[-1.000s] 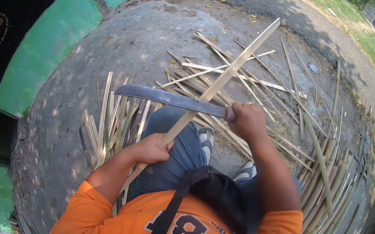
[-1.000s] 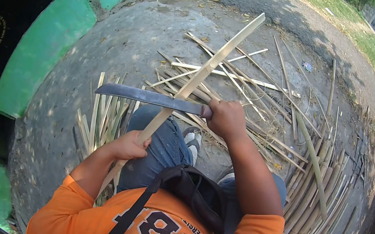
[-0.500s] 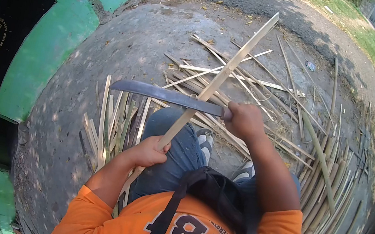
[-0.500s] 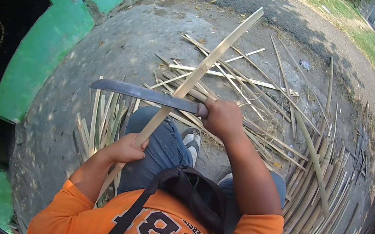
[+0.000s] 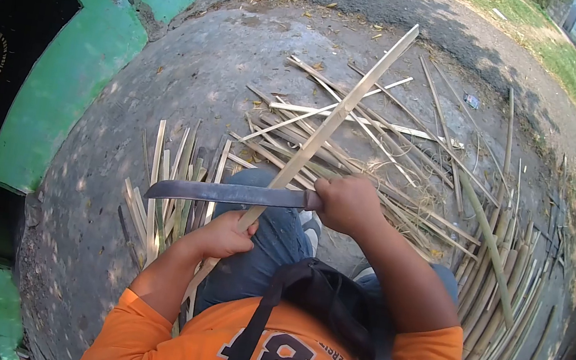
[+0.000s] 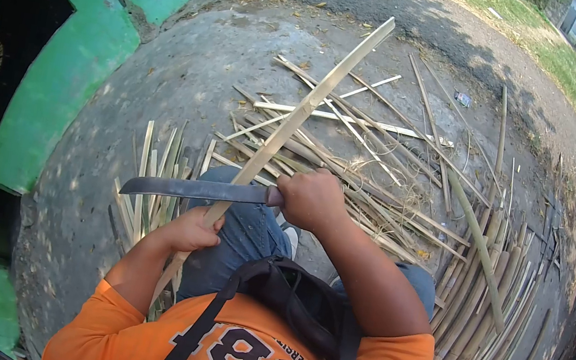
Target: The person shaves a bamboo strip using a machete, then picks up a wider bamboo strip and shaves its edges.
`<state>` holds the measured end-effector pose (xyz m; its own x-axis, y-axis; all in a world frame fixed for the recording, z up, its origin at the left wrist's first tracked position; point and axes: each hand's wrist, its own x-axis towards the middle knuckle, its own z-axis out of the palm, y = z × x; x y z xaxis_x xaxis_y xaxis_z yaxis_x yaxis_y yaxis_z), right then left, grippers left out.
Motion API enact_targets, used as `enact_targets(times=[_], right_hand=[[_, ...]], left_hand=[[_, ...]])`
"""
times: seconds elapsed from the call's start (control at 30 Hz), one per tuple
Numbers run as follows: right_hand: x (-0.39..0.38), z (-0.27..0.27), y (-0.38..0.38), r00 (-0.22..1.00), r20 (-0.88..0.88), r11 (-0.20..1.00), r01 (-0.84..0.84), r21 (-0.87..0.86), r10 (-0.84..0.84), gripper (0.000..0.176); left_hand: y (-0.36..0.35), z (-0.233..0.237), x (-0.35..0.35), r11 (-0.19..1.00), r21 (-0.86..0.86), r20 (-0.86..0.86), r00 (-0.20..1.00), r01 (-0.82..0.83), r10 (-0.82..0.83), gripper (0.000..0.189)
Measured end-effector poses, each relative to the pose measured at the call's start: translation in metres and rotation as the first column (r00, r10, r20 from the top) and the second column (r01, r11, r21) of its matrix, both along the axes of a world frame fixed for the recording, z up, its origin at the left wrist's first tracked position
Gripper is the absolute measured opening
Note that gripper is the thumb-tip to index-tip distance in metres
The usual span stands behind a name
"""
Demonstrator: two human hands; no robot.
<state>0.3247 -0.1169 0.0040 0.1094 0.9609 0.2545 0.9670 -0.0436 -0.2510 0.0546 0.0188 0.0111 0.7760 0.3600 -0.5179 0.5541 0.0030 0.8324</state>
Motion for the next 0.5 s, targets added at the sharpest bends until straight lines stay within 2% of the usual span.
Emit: enact_targets(times=[0.07,0.1,0.13,0.2,0.3,0.37,0.5], right_hand=[[0.014,-0.004,0.001,1.0,0.014,0.998,0.022,0.063,-0.023,0.017],[0.028,-0.007,0.002,0.994,0.007,0.989,0.111,0.094,-0.112,0.015],[0.041,-0.005,0.001,0.966,-0.091,0.962,0.251,0.112,-0.241,0.016],[0.058,-0.011,-0.001,0.948,-0.12,0.953,0.3,0.044,-0.293,0.018],[0.059,-0.013,-0.006,0.951,-0.052,0.952,0.306,0.004,-0.305,0.019],[0.055,-0.009,-0.006,0.959,-0.093,0.962,0.271,0.01,-0.269,0.019],[0.027,0.001,-0.004,0.985,-0.114,0.992,0.128,-0.015,-0.128,0.018]], left_hand=[[0.002,-0.002,-0.002,0.999,0.021,0.009,0.999,0.034,-0.034,0.019],[0.001,-0.001,-0.002,0.999,0.019,-0.005,0.999,0.032,-0.032,0.019],[0.001,0.001,-0.001,0.999,0.017,-0.015,0.999,0.029,-0.029,0.019],[0.002,0.001,0.0,0.999,0.016,-0.012,0.999,0.038,-0.038,0.021],[0.005,0.001,0.003,0.998,-0.004,-0.011,0.998,0.056,-0.056,0.025],[0.002,0.008,0.003,0.998,-0.055,-0.051,0.998,0.03,-0.033,0.025],[-0.001,0.001,0.002,1.0,0.014,-0.016,1.0,0.006,-0.006,0.023]])
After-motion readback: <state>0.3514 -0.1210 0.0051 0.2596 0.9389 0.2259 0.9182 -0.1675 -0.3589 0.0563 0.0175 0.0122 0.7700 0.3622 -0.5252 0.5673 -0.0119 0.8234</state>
